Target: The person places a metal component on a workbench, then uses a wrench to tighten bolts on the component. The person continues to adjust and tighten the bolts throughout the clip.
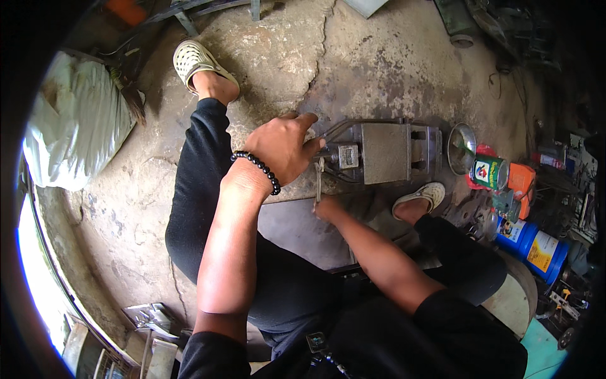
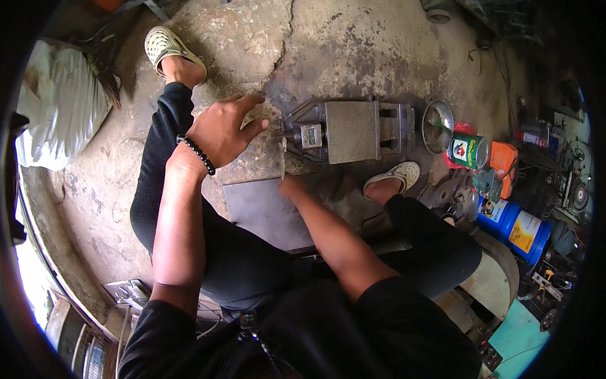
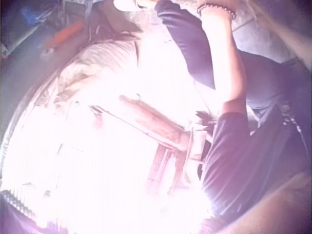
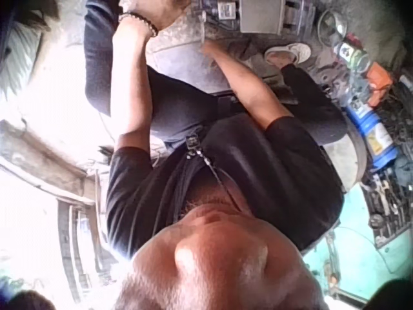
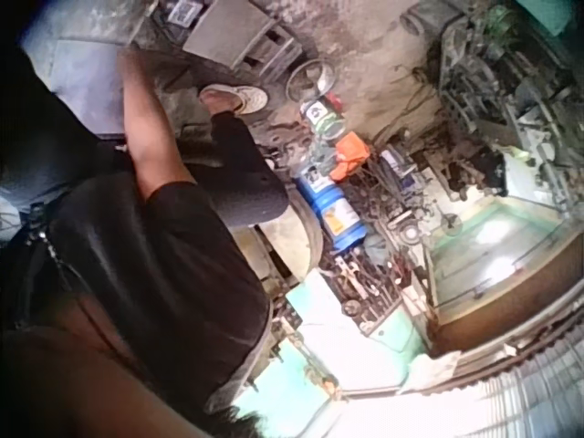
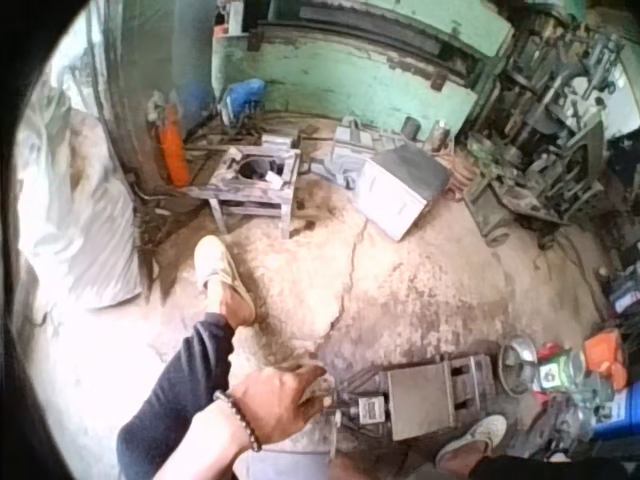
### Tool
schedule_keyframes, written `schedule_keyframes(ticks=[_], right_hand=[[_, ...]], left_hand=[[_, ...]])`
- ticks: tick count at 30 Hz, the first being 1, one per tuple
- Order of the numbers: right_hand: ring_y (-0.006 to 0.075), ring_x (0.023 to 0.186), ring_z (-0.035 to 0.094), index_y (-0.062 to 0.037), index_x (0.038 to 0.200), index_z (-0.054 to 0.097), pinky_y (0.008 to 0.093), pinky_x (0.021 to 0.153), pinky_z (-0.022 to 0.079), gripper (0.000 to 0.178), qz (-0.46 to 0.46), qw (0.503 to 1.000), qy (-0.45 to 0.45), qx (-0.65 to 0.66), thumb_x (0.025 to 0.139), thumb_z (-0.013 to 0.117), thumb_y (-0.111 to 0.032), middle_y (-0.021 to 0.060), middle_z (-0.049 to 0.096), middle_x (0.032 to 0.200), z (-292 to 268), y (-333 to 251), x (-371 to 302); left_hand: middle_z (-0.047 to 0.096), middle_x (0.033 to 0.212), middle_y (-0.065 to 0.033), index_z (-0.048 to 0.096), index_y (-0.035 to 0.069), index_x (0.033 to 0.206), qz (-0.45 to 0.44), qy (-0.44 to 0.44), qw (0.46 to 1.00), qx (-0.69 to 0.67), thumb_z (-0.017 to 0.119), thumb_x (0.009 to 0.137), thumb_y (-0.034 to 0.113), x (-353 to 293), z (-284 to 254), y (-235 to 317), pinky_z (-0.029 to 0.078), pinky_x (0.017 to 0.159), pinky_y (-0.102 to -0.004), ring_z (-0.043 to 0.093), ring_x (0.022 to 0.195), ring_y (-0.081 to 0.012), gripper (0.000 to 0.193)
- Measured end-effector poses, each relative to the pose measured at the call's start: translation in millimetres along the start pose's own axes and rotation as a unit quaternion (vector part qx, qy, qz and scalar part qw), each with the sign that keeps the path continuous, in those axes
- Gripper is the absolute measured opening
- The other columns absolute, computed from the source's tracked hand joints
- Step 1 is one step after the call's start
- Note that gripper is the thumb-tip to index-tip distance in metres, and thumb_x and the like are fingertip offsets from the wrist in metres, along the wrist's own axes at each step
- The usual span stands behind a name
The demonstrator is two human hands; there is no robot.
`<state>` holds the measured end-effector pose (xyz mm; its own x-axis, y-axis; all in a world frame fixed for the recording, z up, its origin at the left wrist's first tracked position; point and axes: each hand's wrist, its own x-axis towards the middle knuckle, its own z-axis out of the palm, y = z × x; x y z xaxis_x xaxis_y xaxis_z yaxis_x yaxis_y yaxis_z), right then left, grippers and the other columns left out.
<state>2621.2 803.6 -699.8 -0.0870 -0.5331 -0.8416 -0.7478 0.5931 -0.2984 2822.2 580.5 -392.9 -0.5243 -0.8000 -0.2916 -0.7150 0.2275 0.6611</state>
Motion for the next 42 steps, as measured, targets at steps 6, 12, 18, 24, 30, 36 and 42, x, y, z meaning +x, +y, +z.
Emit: schedule_keyframes(ticks=[6, 12, 18, 24, 30, 36, 42], right_hand=[[0.0455, 0.091, 0.062, 0.0003, 0.101, 0.060, 0.0519, 0.079, 0.049, 0.022, -0.069, 0.989, 0.003, -0.127, 0.095, 0.054, -0.020, 0.0249, 0.065, 0.094, -42.3, 12.3, -101.5], [0.0461, 0.094, 0.064, 0.0011, 0.101, 0.062, 0.0531, 0.082, 0.050, 0.023, -0.117, 0.979, 0.023, -0.165, 0.092, 0.053, -0.019, 0.0280, 0.066, 0.095, -153.5, -65.1, -160.4], [0.0429, 0.097, 0.066, 0.0046, 0.095, 0.070, 0.0477, 0.083, 0.053, 0.025, -0.092, 0.961, -0.014, -0.261, 0.082, 0.057, -0.013, 0.0292, 0.066, 0.103, -213.9, -154.7, -114.2], [0.0385, 0.100, 0.068, 0.0009, 0.094, 0.073, 0.0440, 0.086, 0.055, 0.021, -0.089, 0.971, 0.045, -0.217, 0.081, 0.059, -0.009, 0.0253, 0.069, 0.104, -185.4, -165.5, -118.1], [0.0447, 0.094, 0.067, 0.0031, 0.119, 0.049, 0.0526, 0.082, 0.053, 0.033, 0.032, 0.993, 0.065, -0.094, 0.088, 0.048, -0.007, 0.0296, 0.068, 0.099, -76.5, -82.5, -118.8], [0.0437, 0.102, 0.065, 0.0004, 0.112, 0.056, 0.0510, 0.086, 0.053, 0.027, 0.033, 0.992, 0.106, -0.063, 0.088, 0.053, -0.012, 0.0262, 0.068, 0.102, -21.7, -30.1, -39.3], [0.0423, 0.097, 0.065, 0.0006, 0.106, 0.063, 0.0504, 0.083, 0.052, 0.027, -0.007, 0.993, -0.034, -0.110, 0.085, 0.059, -0.017, 0.0248, 0.067, 0.099, -31.2, -1.2, -110.5]], left_hand=[[0.066, 0.110, -0.0255, 0.060, 0.003, 0.125, 0.011, 0.011, 1.000, -0.004, 0.061, 0.094, 0.032, 2.9, 2.5, -0.7, 0.051, 0.090, -0.0449, 0.065, 0.103, -0.0397, 0.043], [0.067, 0.108, -0.0251, 0.060, 0.002, 0.125, -0.015, -0.028, 0.999, 0.018, 0.060, 0.094, 0.033, 5.1, 9.4, -5.2, 0.051, 0.090, -0.0450, 0.065, 0.102, -0.0397, 0.044], [0.067, 0.110, -0.0250, 0.060, 0.003, 0.125, -0.021, -0.019, 1.000, 0.003, 0.060, 0.094, 0.034, 11.7, 8.2, -2.2, 0.051, 0.091, -0.0447, 0.065, 0.103, -0.0397, 0.044], [0.067, 0.113, -0.0240, 0.060, 0.003, 0.125, 0.003, 0.004, 1.000, 0.004, 0.060, 0.094, 0.033, 10.5, 12.5, -7.6, 0.051, 0.091, -0.0447, 0.064, 0.104, -0.0404, 0.043], [0.066, 0.113, -0.0246, 0.060, 0.003, 0.124, -0.007, -0.030, 0.999, 0.023, 0.061, 0.094, 0.033, 11.6, 14.3, -6.7, 0.051, 0.090, -0.0459, 0.064, 0.103, -0.0416, 0.042], [0.066, 0.111, -0.0252, 0.061, 0.003, 0.124, 0.018, -0.009, 1.000, 0.001, 0.062, 0.093, 0.030, 7.4, 20.5, -1.5, 0.051, 0.089, -0.0456, 0.064, 0.103, -0.0412, 0.041], [0.066, 0.108, -0.0268, 0.060, 0.002, 0.125, 0.037, -0.005, 0.999, 0.001, 0.062, 0.093, 0.030, 13.8, 16.3, 6.4, 0.051, 0.088, -0.0451, 0.065, 0.101, -0.0412, 0.043]])
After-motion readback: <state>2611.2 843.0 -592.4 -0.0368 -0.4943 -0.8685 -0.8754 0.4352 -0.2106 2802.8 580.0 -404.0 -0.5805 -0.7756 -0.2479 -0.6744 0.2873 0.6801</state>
